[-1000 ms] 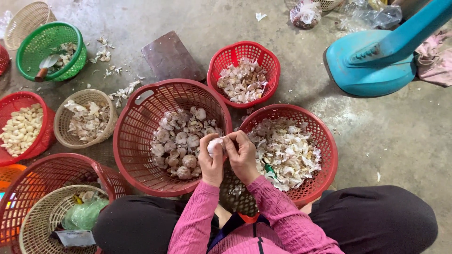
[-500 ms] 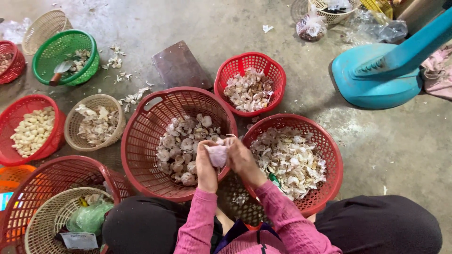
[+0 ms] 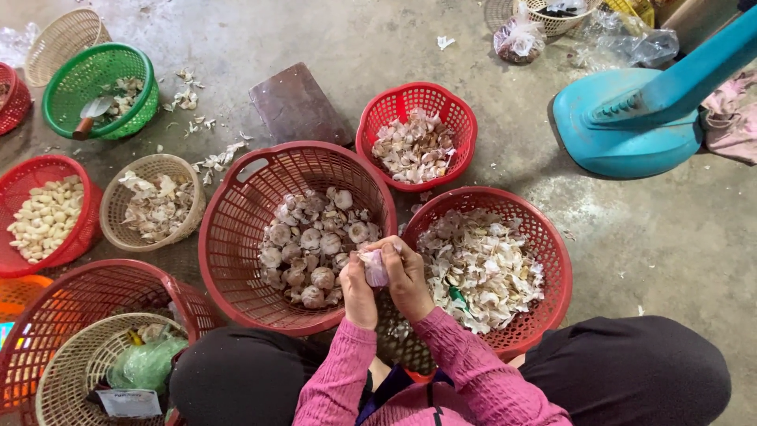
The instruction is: Breaking apart garlic bulbs into individual cloves and sorting them into various plastic baskets on the floor.
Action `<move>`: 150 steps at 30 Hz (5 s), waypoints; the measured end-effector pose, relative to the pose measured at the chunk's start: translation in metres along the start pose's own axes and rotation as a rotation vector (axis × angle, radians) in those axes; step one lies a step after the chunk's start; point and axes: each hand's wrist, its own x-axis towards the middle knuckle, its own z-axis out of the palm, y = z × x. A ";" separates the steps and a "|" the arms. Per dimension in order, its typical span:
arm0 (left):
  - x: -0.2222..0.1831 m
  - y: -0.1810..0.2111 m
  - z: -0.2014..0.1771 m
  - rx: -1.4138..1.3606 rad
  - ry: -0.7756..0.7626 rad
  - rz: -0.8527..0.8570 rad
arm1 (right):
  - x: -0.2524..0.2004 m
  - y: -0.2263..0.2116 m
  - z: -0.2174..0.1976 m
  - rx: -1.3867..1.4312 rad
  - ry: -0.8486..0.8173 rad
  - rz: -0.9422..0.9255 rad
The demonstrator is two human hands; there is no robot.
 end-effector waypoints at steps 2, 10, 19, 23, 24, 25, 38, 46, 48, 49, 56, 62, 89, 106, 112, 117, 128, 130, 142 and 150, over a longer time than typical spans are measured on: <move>-0.002 0.011 0.004 -0.049 0.023 0.005 | -0.003 0.003 0.002 -0.002 0.009 0.012; 0.012 0.050 0.004 0.062 -0.102 -0.018 | 0.005 -0.009 0.005 0.324 0.095 0.337; 0.000 0.087 0.022 -0.010 -0.135 -0.119 | 0.012 -0.020 -0.021 -0.379 -0.001 -0.050; 0.013 0.064 0.007 -0.145 -0.048 -0.137 | 0.023 -0.023 -0.035 -0.457 -0.127 -0.124; 0.013 0.068 0.008 -0.108 -0.031 -0.117 | 0.025 -0.021 -0.037 -0.503 -0.161 -0.198; 0.013 0.071 0.010 -0.072 -0.016 -0.099 | 0.027 -0.018 -0.041 -0.549 -0.193 -0.270; 0.003 0.084 0.003 0.754 0.015 0.191 | 0.033 -0.004 -0.038 -0.777 -0.492 -0.373; 0.002 0.031 0.005 0.669 0.196 0.359 | 0.020 0.027 -0.035 -0.668 -0.231 -0.225; 0.003 0.043 0.016 0.399 0.167 0.217 | 0.023 0.027 -0.042 -0.601 -0.169 -0.153; 0.005 0.050 0.022 0.127 0.142 0.083 | 0.025 0.026 -0.046 -0.533 -0.107 -0.091; -0.002 0.093 0.032 -0.159 0.132 -0.128 | 0.022 -0.002 -0.050 -0.409 -0.097 -0.116; -0.008 0.078 0.031 0.049 -0.032 0.044 | 0.017 -0.026 -0.035 -0.507 -0.125 -0.275; 0.021 0.032 0.044 -0.331 -0.046 -0.087 | 0.020 -0.005 0.018 -0.064 0.005 -0.259; 0.008 0.054 0.026 -0.322 -0.075 0.129 | 0.044 -0.014 0.005 0.726 0.287 0.369; 0.015 0.073 0.019 -0.515 0.119 -0.396 | 0.072 0.059 -0.002 -0.051 -0.126 0.234; 0.014 0.124 0.026 -0.209 0.089 -0.163 | 0.054 0.009 -0.018 -0.313 -0.290 0.095; -0.005 0.064 0.029 0.104 0.021 0.022 | 0.021 0.037 -0.010 0.180 -0.088 0.280; -0.003 0.057 0.031 0.128 0.054 0.049 | 0.019 0.043 -0.015 0.288 -0.082 0.301; -0.004 0.073 0.037 -0.119 0.171 -0.215 | 0.013 0.022 -0.009 -0.003 0.109 0.084; -0.001 0.031 0.028 -0.185 0.059 -0.151 | 0.027 0.046 -0.011 -0.142 0.258 0.032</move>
